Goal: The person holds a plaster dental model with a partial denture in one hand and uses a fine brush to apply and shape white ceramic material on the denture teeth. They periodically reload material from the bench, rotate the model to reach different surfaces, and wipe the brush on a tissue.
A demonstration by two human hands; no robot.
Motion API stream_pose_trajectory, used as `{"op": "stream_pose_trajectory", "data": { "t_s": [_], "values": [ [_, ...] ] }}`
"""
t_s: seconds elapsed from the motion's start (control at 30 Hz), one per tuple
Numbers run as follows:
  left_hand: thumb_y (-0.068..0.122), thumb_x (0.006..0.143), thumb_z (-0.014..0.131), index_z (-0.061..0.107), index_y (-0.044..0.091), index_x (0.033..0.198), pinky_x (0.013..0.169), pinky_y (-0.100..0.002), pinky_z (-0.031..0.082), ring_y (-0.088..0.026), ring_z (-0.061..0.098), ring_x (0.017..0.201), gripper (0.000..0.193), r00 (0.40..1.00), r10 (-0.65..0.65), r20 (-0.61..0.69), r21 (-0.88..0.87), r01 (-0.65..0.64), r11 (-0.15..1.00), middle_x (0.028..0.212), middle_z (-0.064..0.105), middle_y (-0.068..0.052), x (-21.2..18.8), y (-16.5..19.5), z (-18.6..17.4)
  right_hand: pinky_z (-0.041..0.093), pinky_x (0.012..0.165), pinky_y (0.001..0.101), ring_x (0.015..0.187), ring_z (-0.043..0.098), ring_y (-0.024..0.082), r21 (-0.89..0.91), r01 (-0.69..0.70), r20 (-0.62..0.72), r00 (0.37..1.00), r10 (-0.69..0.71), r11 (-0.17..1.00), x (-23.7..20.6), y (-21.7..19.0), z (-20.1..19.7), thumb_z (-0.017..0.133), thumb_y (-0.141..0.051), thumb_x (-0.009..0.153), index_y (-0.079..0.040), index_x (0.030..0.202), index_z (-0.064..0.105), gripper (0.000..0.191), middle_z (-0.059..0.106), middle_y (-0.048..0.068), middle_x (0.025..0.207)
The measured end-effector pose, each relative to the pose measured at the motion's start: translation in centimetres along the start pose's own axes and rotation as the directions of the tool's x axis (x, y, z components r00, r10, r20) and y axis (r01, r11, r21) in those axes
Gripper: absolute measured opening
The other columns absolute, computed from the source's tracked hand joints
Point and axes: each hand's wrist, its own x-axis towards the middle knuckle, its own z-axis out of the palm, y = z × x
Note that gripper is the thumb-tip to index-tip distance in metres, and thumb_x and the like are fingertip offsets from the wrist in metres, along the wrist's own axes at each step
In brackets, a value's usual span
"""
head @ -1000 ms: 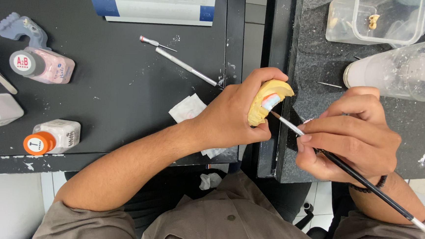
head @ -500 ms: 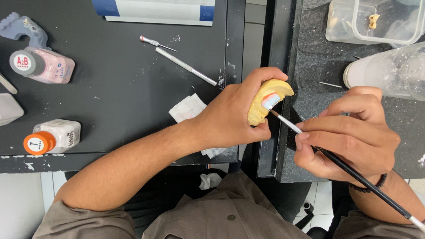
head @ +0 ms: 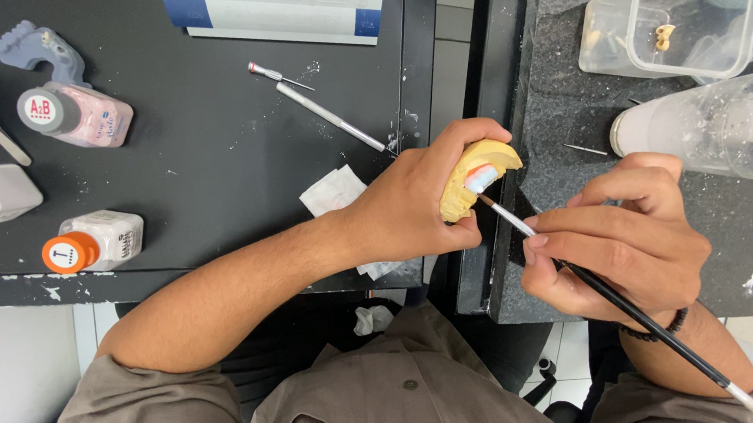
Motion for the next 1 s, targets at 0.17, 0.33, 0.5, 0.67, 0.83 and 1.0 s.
{"op": "stream_pose_trajectory", "data": {
  "t_s": [0.17, 0.33, 0.5, 0.67, 0.83, 1.0],
  "values": [
    [-0.001, 0.078, 0.079, 0.033, 0.012, 0.148, 0.083, -0.033, 0.063, -0.023, 0.077, 0.096, 0.084, 1.000, -0.008, 0.002, -0.004, 0.008, 1.000, 0.127, 0.066, -0.013, 0.0, -0.1, -0.1, 0.040, 0.076, 0.0356, 0.075, 0.060, 0.020, 0.025, -0.001, -0.014, 1.000, 0.001, 1.000, -0.1, 0.1, 0.0, 0.083, -0.002, 0.074, -0.013, 0.084, 0.069, 0.020, 0.072, -0.002, 0.080],
    [-0.001, 0.079, 0.079, 0.033, 0.012, 0.148, 0.084, -0.033, 0.063, -0.023, 0.077, 0.098, 0.084, 1.000, -0.007, 0.002, -0.003, 0.007, 1.000, 0.127, 0.066, -0.013, 0.0, 0.0, -0.1, 0.040, 0.077, 0.0362, 0.076, 0.060, 0.021, 0.008, -0.023, 0.008, 1.000, 0.023, 1.000, -0.2, -0.1, 0.0, 0.084, -0.003, 0.074, -0.013, 0.084, 0.069, 0.021, 0.072, -0.002, 0.080],
    [-0.001, 0.079, 0.078, 0.033, 0.012, 0.148, 0.083, -0.033, 0.063, -0.023, 0.077, 0.098, 0.084, 1.000, -0.003, 0.006, 0.001, 0.003, 1.000, 0.127, 0.066, -0.013, 0.1, 0.0, -0.1, 0.040, 0.077, 0.0361, 0.076, 0.060, 0.020, -0.007, -0.016, 0.008, 1.000, 0.016, 1.000, 0.0, -0.1, -0.1, 0.083, -0.002, 0.075, -0.013, 0.085, 0.069, 0.021, 0.072, -0.002, 0.080],
    [-0.001, 0.078, 0.078, 0.033, 0.012, 0.148, 0.083, -0.033, 0.063, -0.024, 0.076, 0.098, 0.084, 1.000, 0.005, 0.002, 0.008, -0.005, 1.000, 0.126, 0.066, -0.013, 0.0, 0.0, 0.0, 0.040, 0.076, 0.0354, 0.075, 0.060, 0.020, 0.001, -0.008, 0.002, 1.000, 0.008, 1.000, -0.1, -0.1, -0.1, 0.083, -0.003, 0.075, -0.014, 0.085, 0.068, 0.021, 0.072, -0.002, 0.080],
    [0.000, 0.080, 0.078, 0.033, 0.012, 0.148, 0.083, -0.034, 0.064, -0.026, 0.077, 0.099, 0.083, 1.000, 0.013, -0.017, 0.028, -0.012, 1.000, 0.126, 0.067, -0.013, -0.1, -0.4, 0.1, 0.042, 0.076, 0.0355, 0.077, 0.060, 0.022, 0.032, -0.029, -0.002, 1.000, 0.029, 0.999, -0.5, 0.3, -0.3, 0.083, -0.002, 0.075, -0.011, 0.086, 0.068, 0.020, 0.072, 0.001, 0.081],
    [0.005, 0.086, 0.083, 0.036, 0.010, 0.149, 0.082, -0.036, 0.063, -0.030, 0.075, 0.103, 0.079, 0.978, 0.175, -0.112, 0.293, -0.136, 0.946, 0.132, 0.067, -0.011, -0.3, -0.9, 0.5, 0.043, 0.077, 0.0360, 0.077, 0.060, 0.021, 0.058, -0.047, -0.040, 0.998, 0.049, 0.997, -0.7, 0.6, -0.3, 0.084, -0.004, 0.076, -0.011, 0.086, 0.067, 0.021, 0.072, 0.001, 0.081]
  ]
}}
